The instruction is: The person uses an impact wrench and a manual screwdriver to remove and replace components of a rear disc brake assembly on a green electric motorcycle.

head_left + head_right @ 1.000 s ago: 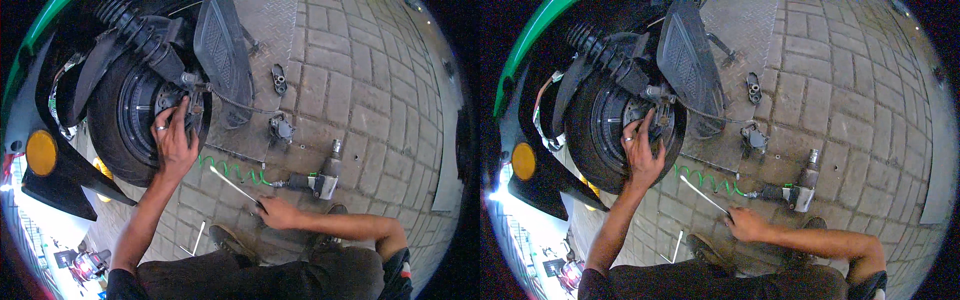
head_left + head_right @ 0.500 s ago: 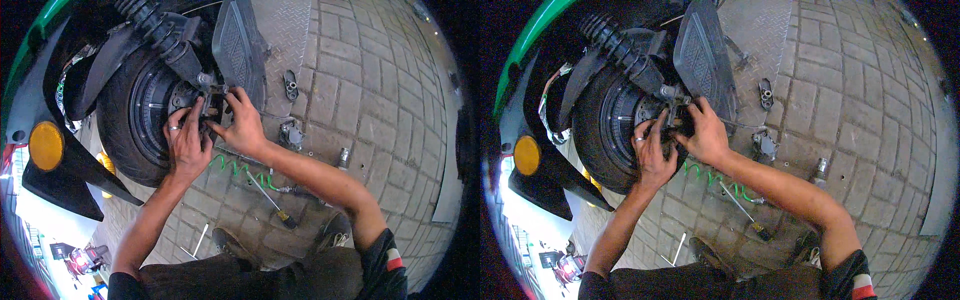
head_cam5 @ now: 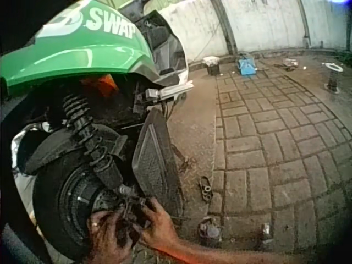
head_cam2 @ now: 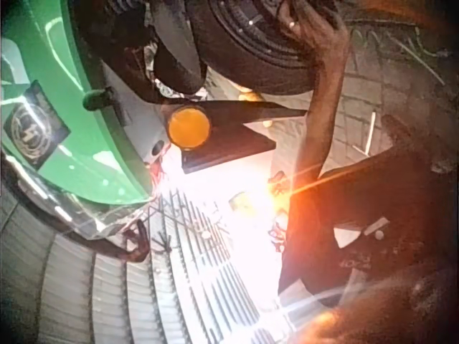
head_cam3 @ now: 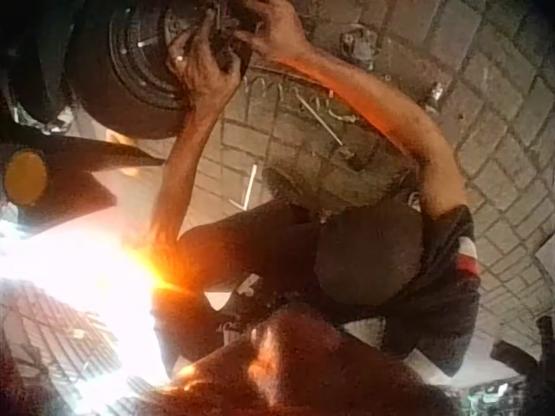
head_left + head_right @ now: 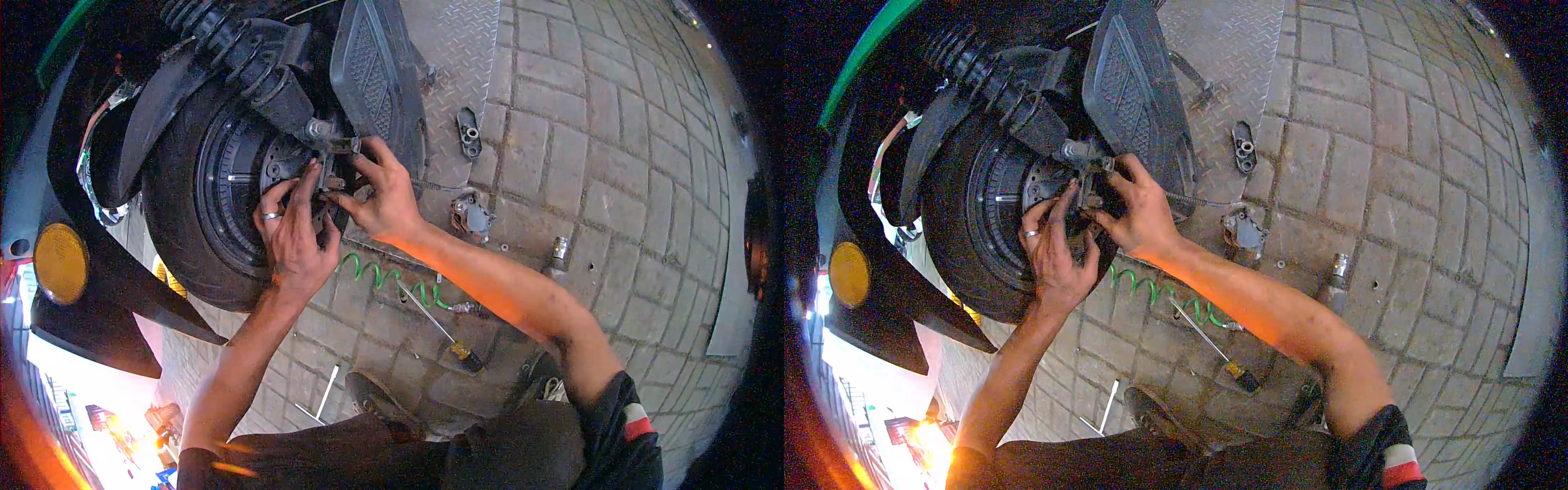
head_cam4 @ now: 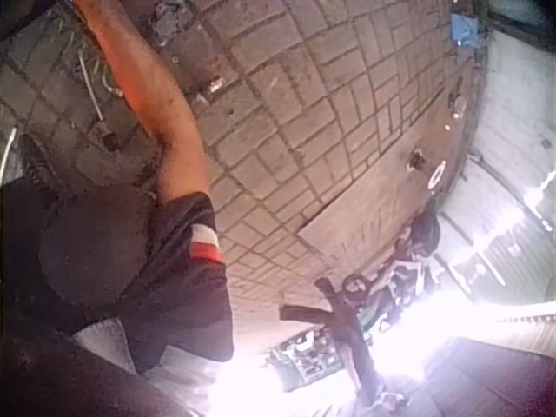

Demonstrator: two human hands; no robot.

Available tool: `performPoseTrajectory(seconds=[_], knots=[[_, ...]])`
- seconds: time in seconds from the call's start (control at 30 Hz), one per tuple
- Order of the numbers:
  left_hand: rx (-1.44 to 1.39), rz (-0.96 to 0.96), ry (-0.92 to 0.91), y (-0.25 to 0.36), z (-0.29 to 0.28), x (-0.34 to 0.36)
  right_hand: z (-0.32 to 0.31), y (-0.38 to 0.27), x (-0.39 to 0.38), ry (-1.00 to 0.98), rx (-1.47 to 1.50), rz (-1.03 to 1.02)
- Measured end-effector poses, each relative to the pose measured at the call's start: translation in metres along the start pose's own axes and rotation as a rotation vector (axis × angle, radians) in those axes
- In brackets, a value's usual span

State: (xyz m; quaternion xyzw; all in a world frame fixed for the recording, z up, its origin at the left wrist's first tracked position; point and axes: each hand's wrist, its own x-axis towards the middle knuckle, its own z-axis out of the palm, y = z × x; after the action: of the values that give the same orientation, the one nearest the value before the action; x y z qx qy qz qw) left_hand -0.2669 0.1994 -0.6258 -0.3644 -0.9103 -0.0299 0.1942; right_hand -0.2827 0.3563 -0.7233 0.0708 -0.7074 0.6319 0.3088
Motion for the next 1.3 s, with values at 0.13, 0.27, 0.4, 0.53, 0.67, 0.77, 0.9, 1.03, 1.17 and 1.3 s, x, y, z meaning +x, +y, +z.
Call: performPoseTrajectory(seconds=[0.13, 0.27, 0.4, 0.53, 0.67, 0.77, 0.9, 1.03, 1.17, 1.3], knots=[[-0.052, -0.026, -0.074, 0.003, -0.011, 0.001, 0.001, -0.007, -0.003, 0.013, -0.08, -0.033], [-0.083, 0.008, -0.119, 0.005, -0.018, -0.013, -0.007, -0.004, -0.003, -0.112, -0.165, -0.046], [-0.1, -0.021, -0.181, 0.01, -0.018, -0.014, -0.014, 0.001, 0.002, -0.162, -0.106, -0.069], [-0.043, -0.056, -0.104, 0.013, -0.017, -0.008, -0.009, 0.002, 0.006, -0.117, -0.073, -0.036], [0.017, -0.114, -0.1, 0.017, -0.024, -0.02, -0.011, 0.002, 0.012, -0.065, -0.046, -0.062], [0.041, -0.156, -0.326, 0.023, -0.033, -0.037, -0.013, -0.001, 0.01, -0.051, -0.031, -0.074], [-0.55, -0.363, -0.391, 0.026, -0.021, -0.041, -0.028, -0.002, 0.017, -0.216, -0.068, 0.001], [-1.181, -0.665, -0.293, 0.032, -0.006, -0.033, -0.041, -0.002, 0.031, -0.432, 0.157, 0.209], [-1.296, -0.672, -0.203, 0.035, -0.006, -0.023, -0.033, 0.012, 0.034, -0.328, 0.36, 0.365], [-1.376, -0.766, -0.185, 0.031, -0.01, -0.021, -0.028, 0.013, 0.038, -0.218, 0.132, 0.204]])
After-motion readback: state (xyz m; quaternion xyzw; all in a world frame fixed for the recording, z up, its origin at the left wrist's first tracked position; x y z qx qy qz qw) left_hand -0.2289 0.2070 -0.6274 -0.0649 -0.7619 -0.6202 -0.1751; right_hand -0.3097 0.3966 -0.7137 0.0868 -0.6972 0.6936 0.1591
